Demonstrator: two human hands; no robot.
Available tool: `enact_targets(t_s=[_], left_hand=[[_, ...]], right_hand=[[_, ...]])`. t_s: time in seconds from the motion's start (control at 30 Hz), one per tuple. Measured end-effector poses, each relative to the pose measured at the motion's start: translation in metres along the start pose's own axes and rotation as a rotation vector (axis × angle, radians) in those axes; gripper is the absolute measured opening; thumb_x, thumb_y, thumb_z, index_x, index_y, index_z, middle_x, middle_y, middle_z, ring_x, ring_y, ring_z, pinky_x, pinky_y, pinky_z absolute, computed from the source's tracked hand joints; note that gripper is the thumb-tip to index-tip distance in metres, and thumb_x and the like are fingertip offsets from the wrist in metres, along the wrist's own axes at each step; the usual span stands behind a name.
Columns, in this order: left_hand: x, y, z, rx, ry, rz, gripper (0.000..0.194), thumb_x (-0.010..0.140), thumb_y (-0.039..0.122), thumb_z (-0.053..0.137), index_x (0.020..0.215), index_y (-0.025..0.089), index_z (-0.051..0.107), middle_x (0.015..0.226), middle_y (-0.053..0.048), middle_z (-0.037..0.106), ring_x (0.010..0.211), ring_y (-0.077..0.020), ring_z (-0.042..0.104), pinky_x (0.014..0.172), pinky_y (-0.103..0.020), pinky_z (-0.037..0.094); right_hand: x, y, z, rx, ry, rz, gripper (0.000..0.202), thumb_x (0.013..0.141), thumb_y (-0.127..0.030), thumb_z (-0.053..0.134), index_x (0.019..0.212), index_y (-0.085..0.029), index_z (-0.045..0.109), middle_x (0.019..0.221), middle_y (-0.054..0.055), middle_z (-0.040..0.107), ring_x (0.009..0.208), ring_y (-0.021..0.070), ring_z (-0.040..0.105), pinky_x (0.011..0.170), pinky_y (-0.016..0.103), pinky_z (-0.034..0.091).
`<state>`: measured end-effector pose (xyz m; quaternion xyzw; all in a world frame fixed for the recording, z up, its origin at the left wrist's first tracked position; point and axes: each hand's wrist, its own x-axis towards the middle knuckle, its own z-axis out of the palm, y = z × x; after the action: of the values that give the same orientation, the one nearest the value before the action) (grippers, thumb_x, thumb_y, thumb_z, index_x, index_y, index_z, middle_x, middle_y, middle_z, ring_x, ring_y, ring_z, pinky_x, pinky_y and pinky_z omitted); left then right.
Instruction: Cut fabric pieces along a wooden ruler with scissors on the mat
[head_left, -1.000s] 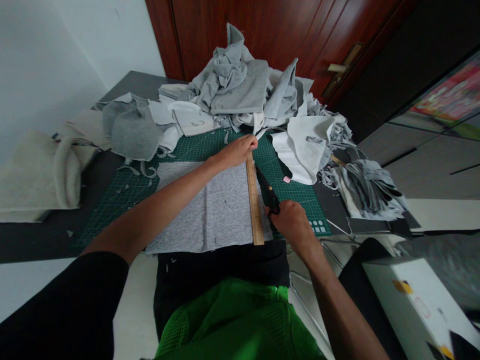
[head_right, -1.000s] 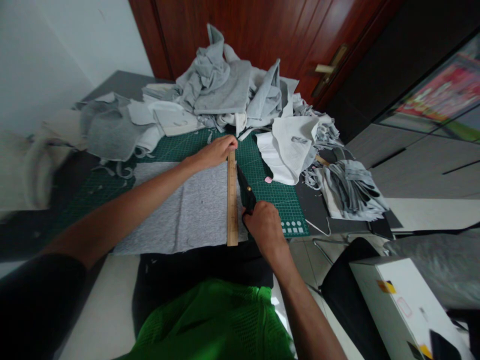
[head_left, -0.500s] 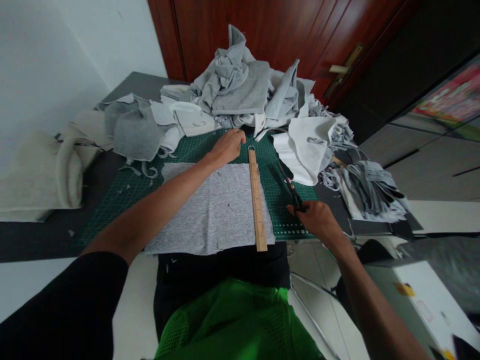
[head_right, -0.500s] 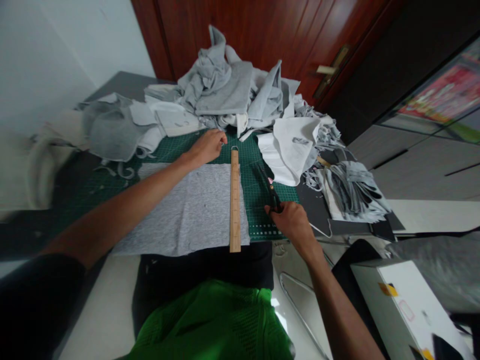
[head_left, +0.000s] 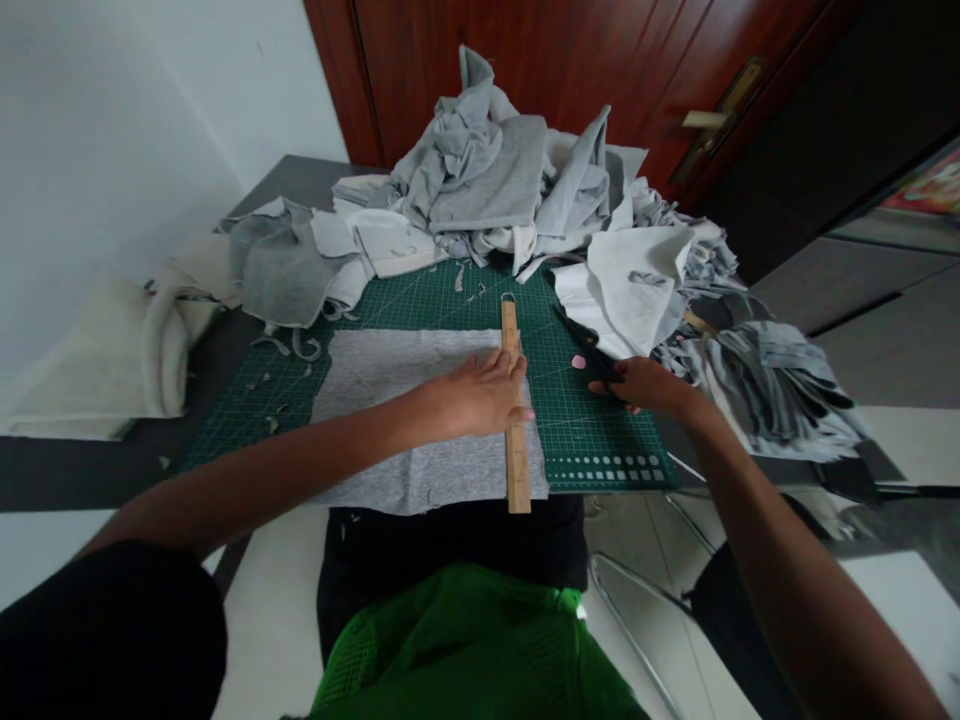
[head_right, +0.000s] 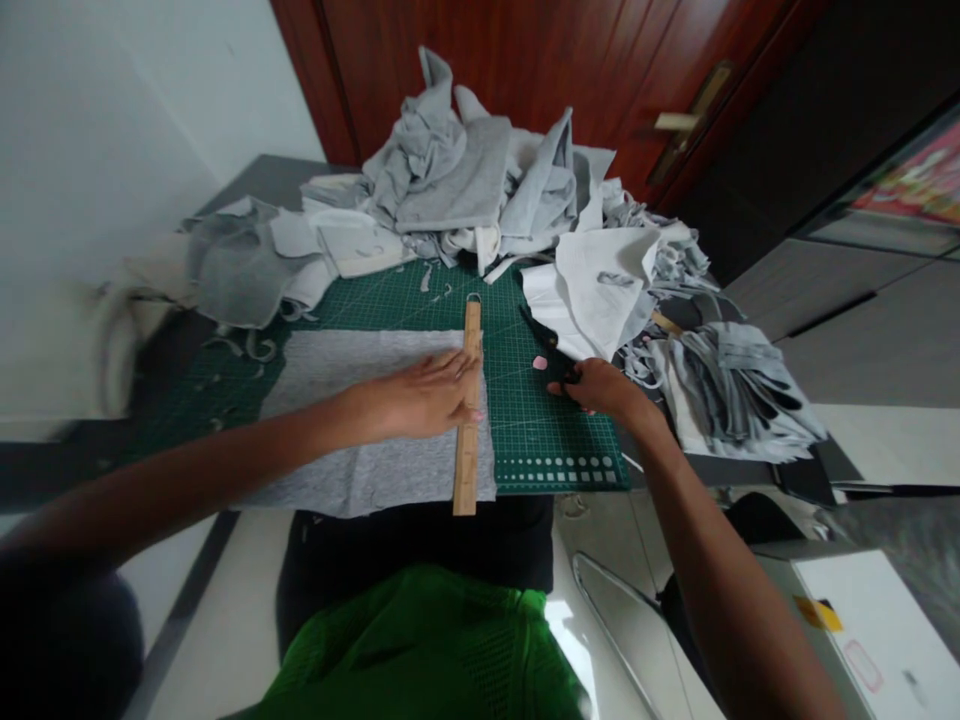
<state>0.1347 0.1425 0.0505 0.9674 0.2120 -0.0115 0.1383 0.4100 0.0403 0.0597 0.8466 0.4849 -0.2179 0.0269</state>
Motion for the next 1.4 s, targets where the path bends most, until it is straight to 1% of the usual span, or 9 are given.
enact_targets(t_s=[0.13, 0.3, 0.63, 0.83, 0.93, 1.0, 1.13, 1.23, 1.4], left_hand=[[-0.044, 0.012, 0.015, 0.044, 0.049, -0.027, 0.079, 0.112, 0.058, 0.041, 0.173, 0.008, 0.035, 0.179, -0.026, 0.037, 0.171, -0.0388, 0.031, 0.139, -0.053, 0.027], [-0.076, 0.008, 0.038, 0.075, 0.074, -0.127, 0.071, 0.115, 0.054, 0.038, 0.175, 0.015, 0.037, 0.184, -0.017, 0.027, 0.174, -0.0348, 0.021, 0.142, -0.055, 0.023], [-0.077, 0.007, 0.046, 0.067, 0.127, -0.144, 0.07, 0.11, 0.052, 0.052, 0.175, 0.025, 0.04, 0.184, -0.012, 0.028, 0.174, -0.0359, 0.022, 0.142, -0.064, 0.021], [-0.1, -0.042, 0.025, -0.009, 0.211, -0.166, 0.067, 0.115, 0.048, 0.038, 0.175, 0.02, 0.038, 0.184, -0.01, 0.032, 0.174, -0.026, 0.024, 0.144, -0.048, 0.022], [-0.118, -0.077, 0.023, -0.015, 0.295, -0.263, 0.065, 0.113, 0.044, 0.038, 0.174, 0.021, 0.041, 0.181, -0.011, 0.038, 0.172, -0.0287, 0.029, 0.142, -0.052, 0.027], [-0.127, -0.095, 0.028, 0.003, 0.304, -0.291, 0.064, 0.112, 0.043, 0.038, 0.173, 0.022, 0.044, 0.182, -0.01, 0.037, 0.172, -0.0304, 0.029, 0.142, -0.055, 0.026], [-0.136, -0.109, 0.036, 0.047, 0.285, -0.283, 0.063, 0.112, 0.042, 0.039, 0.173, 0.024, 0.043, 0.185, -0.008, 0.03, 0.174, -0.0291, 0.025, 0.144, -0.054, 0.021], [-0.133, -0.113, 0.035, 0.077, 0.286, -0.261, 0.062, 0.114, 0.042, 0.038, 0.172, 0.022, 0.043, 0.184, -0.01, 0.031, 0.174, -0.0286, 0.024, 0.144, -0.053, 0.02], [-0.118, -0.132, 0.029, 0.108, 0.304, -0.202, 0.061, 0.117, 0.045, 0.037, 0.172, 0.018, 0.041, 0.184, -0.014, 0.033, 0.174, -0.0301, 0.023, 0.143, -0.055, 0.021]], right_hand=[[0.021, 0.004, -0.008, -0.088, 0.052, -0.068, 0.024, 0.101, -0.036, 0.073, 0.102, -0.013, 0.078, 0.078, 0.009, 0.079, 0.072, 0.0227, 0.075, 0.068, 0.03, 0.051], [0.035, 0.005, -0.003, -0.193, 0.176, -0.12, 0.025, 0.101, -0.024, 0.069, 0.12, -0.009, 0.076, 0.118, 0.02, 0.081, 0.107, 0.029, 0.077, 0.088, 0.034, 0.054], [0.031, -0.001, 0.003, -0.327, 0.309, -0.163, 0.019, 0.102, -0.02, 0.066, 0.113, -0.007, 0.075, 0.113, 0.027, 0.078, 0.11, 0.0357, 0.075, 0.094, 0.043, 0.055], [0.008, -0.014, -0.007, -0.311, 0.325, -0.202, 0.02, 0.105, -0.016, 0.06, 0.107, -0.008, 0.079, 0.106, 0.025, 0.081, 0.106, 0.0355, 0.078, 0.096, 0.045, 0.058], [-0.026, -0.049, 0.011, -0.268, 0.369, -0.309, 0.039, 0.115, -0.027, 0.046, 0.138, -0.009, 0.072, 0.137, 0.024, 0.076, 0.132, 0.0314, 0.07, 0.114, 0.044, 0.053], [-0.048, -0.08, 0.036, -0.123, 0.421, -0.525, 0.055, 0.117, -0.037, 0.041, 0.163, -0.008, 0.053, 0.167, 0.022, 0.056, 0.159, 0.0279, 0.049, 0.13, 0.044, 0.041], [-0.067, -0.125, 0.09, 0.063, 0.368, -0.709, 0.072, 0.116, -0.046, 0.045, 0.174, -0.006, 0.035, 0.186, 0.022, 0.025, 0.175, 0.0303, 0.014, 0.138, 0.052, 0.026], [-0.052, -0.128, 0.109, 0.038, 0.342, -0.672, 0.065, 0.117, -0.041, 0.037, 0.175, -0.009, 0.035, 0.187, 0.019, 0.021, 0.175, 0.0289, 0.011, 0.14, 0.056, 0.019], [-0.009, -0.109, 0.106, 0.022, 0.39, -0.771, 0.065, 0.119, -0.045, 0.031, 0.178, -0.017, 0.032, 0.187, 0.016, 0.022, 0.175, 0.0273, 0.013, 0.14, 0.058, 0.02]])
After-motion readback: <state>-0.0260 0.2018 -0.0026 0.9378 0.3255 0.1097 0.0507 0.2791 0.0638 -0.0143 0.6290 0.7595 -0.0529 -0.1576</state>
